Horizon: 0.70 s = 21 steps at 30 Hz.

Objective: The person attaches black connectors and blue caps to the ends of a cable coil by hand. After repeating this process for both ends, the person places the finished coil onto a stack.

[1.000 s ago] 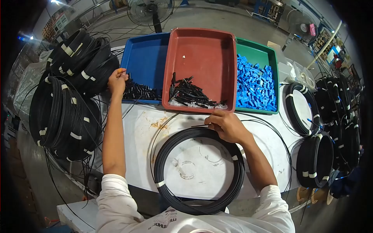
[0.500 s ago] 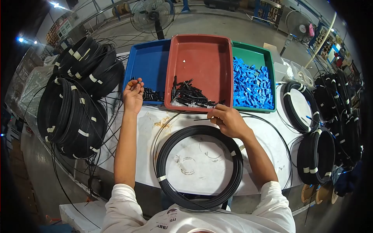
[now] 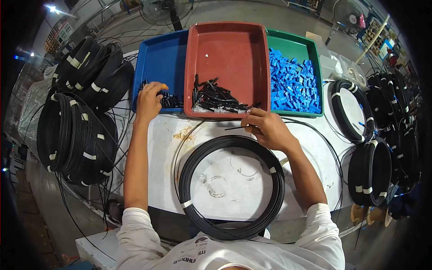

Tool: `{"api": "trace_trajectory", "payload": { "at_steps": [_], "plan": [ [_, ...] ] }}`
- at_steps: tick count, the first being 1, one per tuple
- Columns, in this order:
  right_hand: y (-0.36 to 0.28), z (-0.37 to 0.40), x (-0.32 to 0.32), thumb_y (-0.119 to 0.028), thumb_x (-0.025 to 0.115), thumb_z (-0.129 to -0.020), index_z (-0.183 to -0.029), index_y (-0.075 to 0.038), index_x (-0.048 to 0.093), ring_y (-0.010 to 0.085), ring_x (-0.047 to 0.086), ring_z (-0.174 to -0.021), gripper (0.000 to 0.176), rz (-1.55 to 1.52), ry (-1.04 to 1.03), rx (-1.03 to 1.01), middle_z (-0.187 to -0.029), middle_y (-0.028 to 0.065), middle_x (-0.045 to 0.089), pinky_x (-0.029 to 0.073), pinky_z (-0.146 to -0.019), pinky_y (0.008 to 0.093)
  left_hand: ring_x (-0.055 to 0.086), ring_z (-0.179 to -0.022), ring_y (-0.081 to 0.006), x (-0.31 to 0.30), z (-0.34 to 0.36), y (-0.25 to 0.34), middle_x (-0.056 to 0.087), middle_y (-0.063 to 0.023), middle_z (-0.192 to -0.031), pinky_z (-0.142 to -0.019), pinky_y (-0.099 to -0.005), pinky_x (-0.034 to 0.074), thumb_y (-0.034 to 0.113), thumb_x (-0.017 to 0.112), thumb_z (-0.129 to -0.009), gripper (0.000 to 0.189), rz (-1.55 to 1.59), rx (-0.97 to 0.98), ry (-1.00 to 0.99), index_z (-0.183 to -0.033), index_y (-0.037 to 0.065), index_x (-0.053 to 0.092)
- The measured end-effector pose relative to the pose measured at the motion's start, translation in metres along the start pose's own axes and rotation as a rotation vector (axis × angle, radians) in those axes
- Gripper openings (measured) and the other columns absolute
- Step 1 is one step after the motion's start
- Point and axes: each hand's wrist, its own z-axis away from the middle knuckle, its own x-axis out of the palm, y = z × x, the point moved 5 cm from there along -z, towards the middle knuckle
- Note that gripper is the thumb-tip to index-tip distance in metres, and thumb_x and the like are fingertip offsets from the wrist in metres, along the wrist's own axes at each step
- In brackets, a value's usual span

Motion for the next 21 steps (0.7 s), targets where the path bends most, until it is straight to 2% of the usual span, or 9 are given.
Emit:
{"api": "trace_trajectory", "payload": {
  "at_steps": [1,3,5,7,11,13,16,17,21],
  "plan": [
    [0.001,0.0,0.0,0.002,0.063,-0.075,-0.093,-0.007,0.066,0.0334,0.064,-0.082,0.021,-0.006,-0.005,0.006,-0.089,0.0096,0.062,0.051,-0.07,0.0446,0.063,-0.099,-0.03,-0.001,0.001,-0.002,0.068,-0.011,-0.099,-0.083,-0.0386,0.049,-0.012,0.062,-0.075,0.026,0.002,-0.004,-0.009,-0.095,0.004,0.07],
    [0.002,0.001,0.0,0.0,0.064,-0.077,-0.093,-0.007,0.067,0.033,0.064,-0.081,0.017,-0.031,-0.004,-0.007,-0.089,0.0099,0.062,0.051,-0.07,0.0441,0.063,-0.093,-0.0308,0.01,0.003,-0.003,0.07,-0.0109,-0.089,-0.083,-0.0385,0.048,-0.013,0.06,-0.074,0.022,0.166,-0.022,-0.359,-0.085,0.001,0.072],
    [0.003,0.0,0.001,-0.001,0.065,-0.079,-0.093,-0.007,0.068,0.0325,0.065,-0.081,0.015,-0.025,-0.018,0.007,-0.089,0.01,0.063,0.051,-0.07,0.0435,0.063,-0.09,-0.0302,0.011,0.004,0.001,0.071,-0.0119,-0.084,-0.082,-0.0396,0.048,-0.013,0.058,-0.074,0.021,0.11,-0.003,-0.382,-0.078,0.001,0.073],
    [0.004,0.0,0.003,-0.001,0.065,-0.078,-0.093,-0.007,0.068,0.0323,0.065,-0.082,0.016,-0.019,-0.02,-0.012,-0.09,0.0097,0.063,0.051,-0.07,0.0434,0.063,-0.095,-0.0291,0.018,0.007,-0.006,0.073,-0.0119,-0.093,-0.086,-0.0394,0.046,-0.011,0.058,-0.076,0.025,0.017,-0.047,-0.447,-0.087,0.003,0.075],
    [0.0,0.002,0.003,0.0,0.065,-0.077,-0.092,-0.006,0.068,0.0325,0.065,-0.082,0.017,0.014,-0.029,-0.004,-0.091,0.0094,0.064,0.051,-0.069,0.0435,0.062,-0.103,-0.0292,0.028,0.009,-0.025,0.072,-0.0104,-0.106,-0.091,-0.0395,0.044,-0.009,0.059,-0.079,0.031,-0.02,0.062,-0.359,-0.102,0.005,0.074],
    [-0.002,0.001,0.0,0.001,0.068,-0.078,-0.091,-0.004,0.068,0.0316,0.064,-0.075,0.014,0.008,0.009,-0.04,-0.086,0.0099,0.062,0.049,-0.065,0.0422,0.06,-0.111,-0.0292,0.024,0.006,-0.025,0.068,-0.0092,-0.118,-0.095,-0.0393,0.042,-0.006,0.061,-0.081,0.037,-0.072,0.096,-0.211,-0.114,0.007,0.069],
    [-0.002,0.002,-0.001,0.001,0.068,-0.077,-0.091,-0.004,0.068,0.0316,0.064,-0.075,0.015,0.003,0.004,-0.029,-0.086,0.0096,0.062,0.049,-0.064,0.0421,0.059,-0.113,-0.0289,0.011,0.009,-0.018,0.065,-0.0088,-0.123,-0.095,-0.0391,0.042,-0.005,0.062,-0.081,0.037,-0.241,0.082,-0.12,-0.116,0.007,0.067],
    [-0.001,0.003,-0.001,0.001,0.068,-0.077,-0.091,-0.004,0.068,0.0316,0.064,-0.075,0.015,0.0,0.003,-0.028,-0.086,0.0096,0.062,0.049,-0.064,0.0421,0.059,-0.113,-0.0289,0.009,0.008,-0.017,0.065,-0.0088,-0.123,-0.095,-0.0391,0.042,-0.005,0.062,-0.081,0.037,-0.242,0.081,-0.123,-0.116,0.007,0.067],
    [0.0,0.002,0.0,0.003,0.065,-0.075,-0.091,-0.005,0.067,0.0321,0.065,-0.078,0.018,0.007,-0.017,-0.019,-0.088,0.0094,0.063,0.05,-0.067,0.0428,0.062,-0.105,-0.0277,0.0,0.006,-0.033,0.07,-0.0074,-0.104,-0.093,-0.0416,0.043,-0.006,0.062,-0.079,0.024,-0.074,-0.055,-0.178,-0.097,0.008,0.072]
  ]
}}
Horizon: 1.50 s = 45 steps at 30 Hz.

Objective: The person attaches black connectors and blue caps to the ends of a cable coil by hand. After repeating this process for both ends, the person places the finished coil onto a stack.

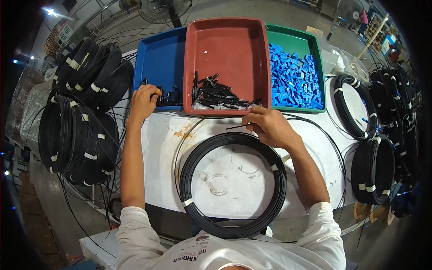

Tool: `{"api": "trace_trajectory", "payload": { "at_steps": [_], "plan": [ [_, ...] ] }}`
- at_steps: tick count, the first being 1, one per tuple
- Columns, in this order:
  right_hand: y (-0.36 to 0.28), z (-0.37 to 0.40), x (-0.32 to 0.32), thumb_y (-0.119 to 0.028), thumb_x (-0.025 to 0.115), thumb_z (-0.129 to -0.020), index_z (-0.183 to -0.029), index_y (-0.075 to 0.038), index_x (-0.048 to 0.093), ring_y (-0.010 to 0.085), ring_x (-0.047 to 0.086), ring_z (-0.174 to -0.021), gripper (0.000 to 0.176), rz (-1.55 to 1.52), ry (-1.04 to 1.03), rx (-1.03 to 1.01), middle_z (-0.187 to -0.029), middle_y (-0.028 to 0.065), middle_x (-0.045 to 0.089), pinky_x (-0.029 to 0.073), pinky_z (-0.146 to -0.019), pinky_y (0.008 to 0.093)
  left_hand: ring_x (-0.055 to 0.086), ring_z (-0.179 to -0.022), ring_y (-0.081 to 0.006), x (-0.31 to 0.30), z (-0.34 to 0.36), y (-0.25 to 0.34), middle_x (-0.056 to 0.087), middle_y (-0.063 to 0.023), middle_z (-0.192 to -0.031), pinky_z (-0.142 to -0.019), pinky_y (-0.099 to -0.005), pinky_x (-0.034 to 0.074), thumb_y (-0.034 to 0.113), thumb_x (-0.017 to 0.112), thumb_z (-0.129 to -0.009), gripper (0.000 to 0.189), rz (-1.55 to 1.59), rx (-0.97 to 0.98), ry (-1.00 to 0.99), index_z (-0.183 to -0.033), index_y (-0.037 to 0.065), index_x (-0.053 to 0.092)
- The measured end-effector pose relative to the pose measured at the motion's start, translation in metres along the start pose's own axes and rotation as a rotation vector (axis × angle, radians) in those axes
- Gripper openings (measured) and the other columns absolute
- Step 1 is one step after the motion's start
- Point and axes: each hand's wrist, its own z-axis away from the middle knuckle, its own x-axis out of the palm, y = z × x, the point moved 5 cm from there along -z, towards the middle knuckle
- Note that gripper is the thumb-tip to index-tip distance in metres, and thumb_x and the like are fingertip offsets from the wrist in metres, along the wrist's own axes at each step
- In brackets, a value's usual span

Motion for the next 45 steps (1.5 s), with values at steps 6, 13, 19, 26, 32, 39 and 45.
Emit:
{"api": "trace_trajectory", "payload": {
  "at_steps": [6,13,19,26,32,39,45],
  "plan": [
    [0.0,0.0,-0.002,0.004,0.063,-0.071,-0.091,-0.006,0.067,0.0324,0.065,-0.081,0.023,0.021,-0.018,0.019,-0.089,0.0089,0.063,0.051,-0.068,0.0436,0.063,-0.091,-0.0289,-0.006,0.004,-0.009,0.071,-0.0074,-0.091,-0.079,-0.043,0.045,-0.011,0.064,-0.071,0.025,-0.407,0.058,-0.147,-0.087,0.007,0.073],
    [0.001,0.001,-0.003,0.005,0.063,-0.07,-0.092,-0.006,0.066,0.0323,0.065,-0.08,0.025,0.044,-0.02,0.032,-0.089,0.0086,0.063,0.051,-0.068,0.0436,0.067,-0.089,-0.0312,0.011,0.002,0.002,0.071,-0.0114,-0.095,-0.077,-0.0401,0.051,-0.013,0.063,-0.075,0.024,0.083,0.079,-0.077,-0.093,0.001,0.071],
    [0.001,0.002,-0.001,0.006,0.062,-0.071,-0.091,-0.006,0.067,0.032,0.065,-0.08,0.023,0.024,-0.004,0.005,-0.088,0.0086,0.063,0.051,-0.067,0.0437,0.068,-0.087,-0.0313,0.017,-0.004,0.005,0.07,-0.0152,-0.097,-0.077,-0.0386,0.052,-0.011,0.063,-0.078,0.024,0.137,-0.037,-0.208,-0.098,-0.001,0.07],
    [0.001,0.001,-0.001,0.004,0.063,-0.072,-0.091,-0.006,0.067,0.0318,0.065,-0.078,0.022,0.074,0.014,0.018,-0.089,0.0079,0.063,0.051,-0.067,0.0435,0.068,-0.083,-0.0242,0.005,-0.003,0.011,0.07,-0.012,-0.093,-0.076,-0.0316,0.052,-0.005,0.064,-0.085,0.021,0.18,0.15,-0.044,-0.104,0.0,0.07],
    [0.003,-0.001,-0.009,0.002,0.066,-0.084,-0.095,0.001,0.064,0.0292,0.064,-0.081,0.012,-0.248,0.209,0.145,-0.091,0.0137,0.061,0.051,-0.072,0.0382,0.066,-0.087,-0.0145,0.014,0.02,0.061,0.068,-0.0075,-0.094,-0.076,-0.0279,0.052,-0.001,0.065,-0.09,0.017,1.57,-0.135,0.357,-0.107,-0.001,0.066],
    [0.006,0.03,-0.005,0.008,0.062,-0.081,-0.1,-0.001,0.066,0.0235,0.06,-0.08,0.022,-0.322,0.062,0.117,-0.093,0.0109,0.065,0.049,-0.072,0.0337,0.069,-0.091,-0.0172,0.039,0.059,0.197,0.066,-0.0092,-0.103,-0.084,-0.0264,0.053,-0.001,0.065,-0.088,0.017,1.472,-0.155,0.001,-0.106,-0.003,0.063],
    [0.021,0.05,-0.009,-0.001,0.074,-0.082,-0.091,-0.001,0.07,0.0125,0.056,-0.069,0.01,-0.369,0.227,0.24,-0.089,0.0046,0.069,0.046,-0.063,0.0277,0.07,-0.089,-0.0164,0.066,0.062,0.197,0.069,-0.0102,-0.097,-0.084,-0.027,0.055,0.001,0.07,-0.086,0.017,1.339,-0.063,-0.096,-0.102,-0.004,0.065]
  ]
}}
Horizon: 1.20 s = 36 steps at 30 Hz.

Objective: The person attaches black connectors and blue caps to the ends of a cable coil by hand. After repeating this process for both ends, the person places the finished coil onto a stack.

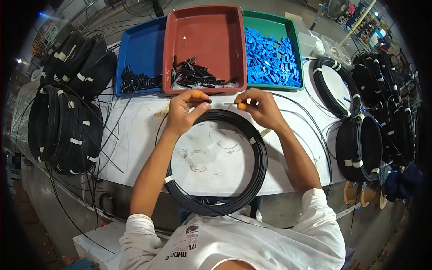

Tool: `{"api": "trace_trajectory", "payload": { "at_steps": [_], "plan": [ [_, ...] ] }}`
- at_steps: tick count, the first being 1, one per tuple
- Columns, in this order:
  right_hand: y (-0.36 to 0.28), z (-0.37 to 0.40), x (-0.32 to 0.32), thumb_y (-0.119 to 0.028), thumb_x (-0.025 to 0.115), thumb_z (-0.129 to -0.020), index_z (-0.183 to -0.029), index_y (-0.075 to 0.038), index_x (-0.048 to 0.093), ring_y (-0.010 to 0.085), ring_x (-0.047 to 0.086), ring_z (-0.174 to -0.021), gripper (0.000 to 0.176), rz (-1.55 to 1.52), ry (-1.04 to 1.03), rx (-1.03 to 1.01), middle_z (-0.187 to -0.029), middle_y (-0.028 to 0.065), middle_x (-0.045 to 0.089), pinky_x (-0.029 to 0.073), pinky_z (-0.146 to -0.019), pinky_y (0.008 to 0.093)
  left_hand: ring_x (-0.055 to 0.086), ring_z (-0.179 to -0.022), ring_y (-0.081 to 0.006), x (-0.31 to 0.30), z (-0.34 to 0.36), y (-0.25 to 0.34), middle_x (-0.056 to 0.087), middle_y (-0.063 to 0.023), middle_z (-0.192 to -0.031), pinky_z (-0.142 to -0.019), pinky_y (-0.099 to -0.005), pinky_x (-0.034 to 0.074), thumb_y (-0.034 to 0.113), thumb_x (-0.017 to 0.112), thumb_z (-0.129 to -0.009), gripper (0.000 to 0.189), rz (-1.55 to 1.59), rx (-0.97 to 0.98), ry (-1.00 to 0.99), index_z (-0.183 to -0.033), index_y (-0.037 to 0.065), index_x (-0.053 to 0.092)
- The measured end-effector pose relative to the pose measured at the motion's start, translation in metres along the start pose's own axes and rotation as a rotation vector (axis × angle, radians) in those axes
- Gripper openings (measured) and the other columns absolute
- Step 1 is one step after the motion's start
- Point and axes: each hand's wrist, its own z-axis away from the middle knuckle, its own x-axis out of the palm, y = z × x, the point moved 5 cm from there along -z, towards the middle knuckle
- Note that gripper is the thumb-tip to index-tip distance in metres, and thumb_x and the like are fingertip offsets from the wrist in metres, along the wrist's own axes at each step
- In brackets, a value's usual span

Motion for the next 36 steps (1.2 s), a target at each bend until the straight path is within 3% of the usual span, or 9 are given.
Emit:
{"api": "trace_trajectory", "payload": {
  "at_steps": [3,11,13,15,18,23,27,29,36],
  "plan": [
    [-0.009,-0.012,0.0,0.0,0.071,-0.08,-0.093,-0.001,0.069,0.0247,0.065,-0.077,0.013,0.071,-0.016,-0.04,-0.088,0.0115,0.068,0.05,-0.069,0.035,0.07,-0.088,-0.0158,-0.005,-0.004,-0.004,0.069,-0.01,-0.097,-0.083,-0.0269,0.055,0.001,0.071,-0.086,0.017,-0.038,-0.044,0.011,-0.102,-0.003,0.065],
    [-0.036,-0.02,0.024,-0.001,0.067,-0.079,-0.094,-0.001,0.067,0.0243,0.063,-0.073,0.015,-0.02,0.001,-0.075,-0.089,0.0117,0.068,0.048,-0.063,0.0351,0.068,-0.084,-0.0126,-0.003,0.002,-0.002,0.067,-0.0087,-0.098,-0.076,-0.025,0.057,0.0,0.07,-0.086,0.02,-0.047,-0.079,0.029,-0.104,-0.003,0.064],
    [-0.035,-0.019,0.027,-0.001,0.069,-0.084,-0.095,0.0,0.067,0.0075,0.043,-0.059,0.011,-0.044,-0.039,-0.097,-0.089,0.0046,0.068,0.035,-0.052,0.0249,0.066,-0.082,-0.011,0.001,0.004,0.003,0.067,-0.0083,-0.097,-0.067,-0.023,0.057,0.0,0.07,-0.086,0.02,-0.082,-0.119,0.028,-0.105,-0.004,0.063],
    [-0.035,-0.019,0.027,-0.001,0.068,-0.083,-0.095,0.0,0.069,0.0066,0.041,-0.056,0.012,-0.048,-0.058,-0.074,-0.091,0.0052,0.07,0.034,-0.051,0.025,0.066,-0.081,-0.0109,0.0,0.004,0.003,0.067,-0.0085,-0.097,-0.06,-0.0221,0.057,0.0,0.07,-0.086,0.019,-0.061,-0.106,0.037,-0.104,-0.004,0.063],
    [-0.032,-0.018,0.029,-0.007,0.066,-0.08,-0.094,-0.001,0.071,0.016,0.055,-0.059,0.016,-0.037,-0.072,-0.008,-0.09,0.0093,0.073,0.043,-0.054,0.0302,0.07,-0.086,-0.0145,-0.001,0.005,0.002,0.066,-0.0093,-0.098,-0.062,-0.0225,0.057,0.0,0.068,-0.087,0.021,-0.058,-0.124,-0.005,-0.107,-0.003,0.062],
    [-0.023,-0.018,0.033,-0.003,0.066,-0.082,-0.094,0.0,0.07,0.0049,0.039,-0.056,0.014,-0.105,-0.058,-0.013,-0.088,0.0037,0.069,0.032,-0.05,0.024,0.069,-0.082,-0.0136,-0.003,0.006,0.0,0.066,-0.0093,-0.097,-0.061,-0.022,0.056,0.0,0.068,-0.087,0.019,-0.043,-0.088,-0.013,-0.105,-0.003,0.063],
    [-0.021,-0.017,0.032,-0.003,0.066,-0.082,-0.095,0.0,0.07,0.0051,0.039,-0.056,0.014,-0.114,-0.06,-0.012,-0.088,0.0032,0.068,0.032,-0.05,0.024,0.066,-0.077,-0.0106,-0.001,0.005,0.002,0.067,-0.0087,-0.093,-0.063,-0.0216,0.057,-0.001,0.07,-0.085,0.018,-0.068,-0.093,0.017,-0.101,-0.005,0.064],
    [-0.022,-0.017,0.031,-0.007,0.067,-0.079,-0.095,-0.001,0.072,0.0151,0.052,-0.057,0.017,-0.043,-0.049,-0.007,-0.087,0.009,0.071,0.041,-0.054,0.0302,0.066,-0.076,-0.0098,-0.001,0.005,-0.001,0.067,-0.0087,-0.091,-0.063,-0.021,0.057,-0.001,0.071,-0.085,0.018,-0.102,-0.09,0.021,-0.102,-0.006,0.065],
    [-0.021,-0.016,0.034,-0.007,0.067,-0.079,-0.095,-0.002,0.072,0.019,0.057,-0.061,0.017,-0.037,0.001,-0.069,-0.088,0.0094,0.071,0.044,-0.056,0.0309,0.066,-0.076,-0.0093,-0.003,0.005,-0.002,0.068,-0.0081,-0.088,-0.064,-0.0215,0.057,-0.001,0.071,-0.085,0.018,-0.039,-0.146,0.041,-0.101,-0.006,0.066]
  ]
}}
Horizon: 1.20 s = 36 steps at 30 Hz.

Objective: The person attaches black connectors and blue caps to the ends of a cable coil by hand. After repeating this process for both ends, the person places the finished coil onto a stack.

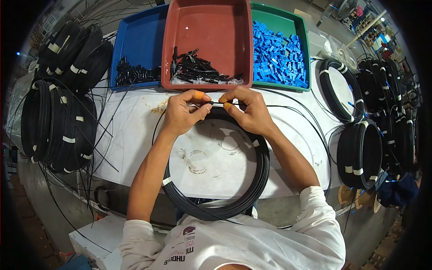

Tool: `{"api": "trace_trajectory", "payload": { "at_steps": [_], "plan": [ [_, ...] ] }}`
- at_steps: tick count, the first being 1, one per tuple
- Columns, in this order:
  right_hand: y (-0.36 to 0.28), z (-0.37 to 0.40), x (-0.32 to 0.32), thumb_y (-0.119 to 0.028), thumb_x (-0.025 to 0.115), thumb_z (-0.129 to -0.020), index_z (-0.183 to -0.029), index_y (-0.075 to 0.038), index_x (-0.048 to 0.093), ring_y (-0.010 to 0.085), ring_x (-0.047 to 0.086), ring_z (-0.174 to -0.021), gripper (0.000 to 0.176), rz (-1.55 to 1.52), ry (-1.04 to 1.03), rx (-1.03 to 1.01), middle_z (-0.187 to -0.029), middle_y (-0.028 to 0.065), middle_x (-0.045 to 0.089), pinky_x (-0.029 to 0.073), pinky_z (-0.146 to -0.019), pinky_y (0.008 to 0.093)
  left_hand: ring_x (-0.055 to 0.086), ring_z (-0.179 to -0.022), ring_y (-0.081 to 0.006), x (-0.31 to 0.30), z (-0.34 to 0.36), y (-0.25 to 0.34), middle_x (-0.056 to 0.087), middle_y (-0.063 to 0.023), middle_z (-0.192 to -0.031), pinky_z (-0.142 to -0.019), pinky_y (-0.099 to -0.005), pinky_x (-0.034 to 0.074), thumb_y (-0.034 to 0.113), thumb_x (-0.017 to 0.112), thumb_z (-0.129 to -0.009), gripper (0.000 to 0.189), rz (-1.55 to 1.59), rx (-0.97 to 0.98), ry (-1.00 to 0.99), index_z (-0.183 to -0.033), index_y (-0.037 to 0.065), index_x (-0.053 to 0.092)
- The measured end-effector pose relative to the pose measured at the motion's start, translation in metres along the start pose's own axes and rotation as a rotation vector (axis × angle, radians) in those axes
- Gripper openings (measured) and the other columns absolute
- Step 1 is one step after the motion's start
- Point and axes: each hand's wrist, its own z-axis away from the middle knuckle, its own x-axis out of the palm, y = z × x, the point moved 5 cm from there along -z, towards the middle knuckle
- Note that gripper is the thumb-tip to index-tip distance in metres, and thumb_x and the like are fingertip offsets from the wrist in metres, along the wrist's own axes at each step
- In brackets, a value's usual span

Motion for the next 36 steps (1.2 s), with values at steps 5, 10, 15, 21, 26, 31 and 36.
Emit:
{"api": "trace_trajectory", "payload": {
  "at_steps": [5,10,15,21,26,31,36],
  "plan": [
    [-0.002,0.0,0.004,-0.007,0.07,-0.079,-0.098,-0.003,0.07,0.0211,0.058,-0.062,0.019,0.06,-0.081,0.007,-0.089,0.0099,0.071,0.045,-0.056,0.0324,0.067,-0.075,-0.0083,0.004,0.0,-0.004,0.071,-0.0068,-0.089,-0.063,-0.0202,0.056,0.001,0.073,-0.084,0.02,-0.108,0.033,-0.059,-0.103,-0.004,0.068],
    [-0.005,-0.001,0.005,-0.008,0.073,-0.08,-0.098,-0.004,0.07,0.0212,0.06,-0.063,0.018,-0.015,-0.129,0.065,-0.09,0.0091,0.072,0.046,-0.057,0.0321,0.068,-0.078,-0.0094,0.007,0.003,0.001,0.071,-0.0088,-0.095,-0.062,-0.0208,0.056,-0.001,0.075,-0.083,0.021,-0.173,-0.015,-0.039,-0.103,-0.003,0.067],
    [0.003,0.0,0.007,-0.008,0.075,-0.08,-0.098,-0.004,0.07,0.02,0.059,-0.062,0.019,-0.01,-0.127,-0.003,-0.091,0.0084,0.072,0.046,-0.057,0.0316,0.069,-0.076,-0.0096,0.01,0.005,0.012,0.073,-0.0084,-0.091,-0.06,-0.0215,0.056,0.0,0.077,-0.081,0.019,-0.164,0.098,0.053,-0.099,-0.003,0.07],
    [-0.002,0.0,0.008,-0.005,0.078,-0.082,-0.098,-0.001,0.07,0.0071,0.042,-0.056,0.018,-0.016,-0.104,-0.003,-0.086,0.0045,0.07,0.036,-0.051,0.0252,0.068,-0.081,-0.0111,0.006,0.004,0.007,0.071,-0.0111,-0.094,-0.065,-0.0224,0.058,-0.003,0.072,-0.084,0.017,-0.267,0.176,-0.009,-0.1,-0.005,0.065],
    [0.002,0.002,0.014,-0.008,0.077,-0.081,-0.097,-0.003,0.072,0.0189,0.065,-0.068,0.018,0.064,-0.127,0.101,-0.091,0.0106,0.073,0.05,-0.057,0.031,0.07,-0.08,-0.0118,0.008,0.002,0.005,0.072,-0.0083,-0.086,-0.074,-0.0246,0.056,0.002,0.074,-0.083,0.037,-0.206,0.157,-0.018,-0.11,0.003,0.049],
    [0.006,0.002,0.017,-0.007,0.077,-0.082,-0.098,-0.001,0.073,0.0168,0.063,-0.068,0.018,0.02,-0.081,-0.096,-0.088,0.0102,0.072,0.05,-0.058,0.0288,0.068,-0.084,-0.0128,-0.004,-0.005,0.015,0.071,-0.0115,-0.089,-0.075,-0.0271,0.055,0.005,0.072,-0.084,0.04,-0.073,0.268,0.08,-0.116,0.002,0.048],
    [-0.001,0.006,0.018,0.001,0.074,-0.08,-0.098,-0.001,0.073,0.0171,0.064,-0.066,0.019,0.073,-0.053,-0.221,-0.089,0.01,0.069,0.051,-0.059,0.0282,0.066,-0.088,-0.0235,-0.057,-0.057,0.038,0.071,-0.0095,-0.093,-0.082,-0.0369,0.051,0.002,0.062,-0.085,0.013,-0.759,0.416,0.217,-0.098,0.002,0.064]
  ]
}}
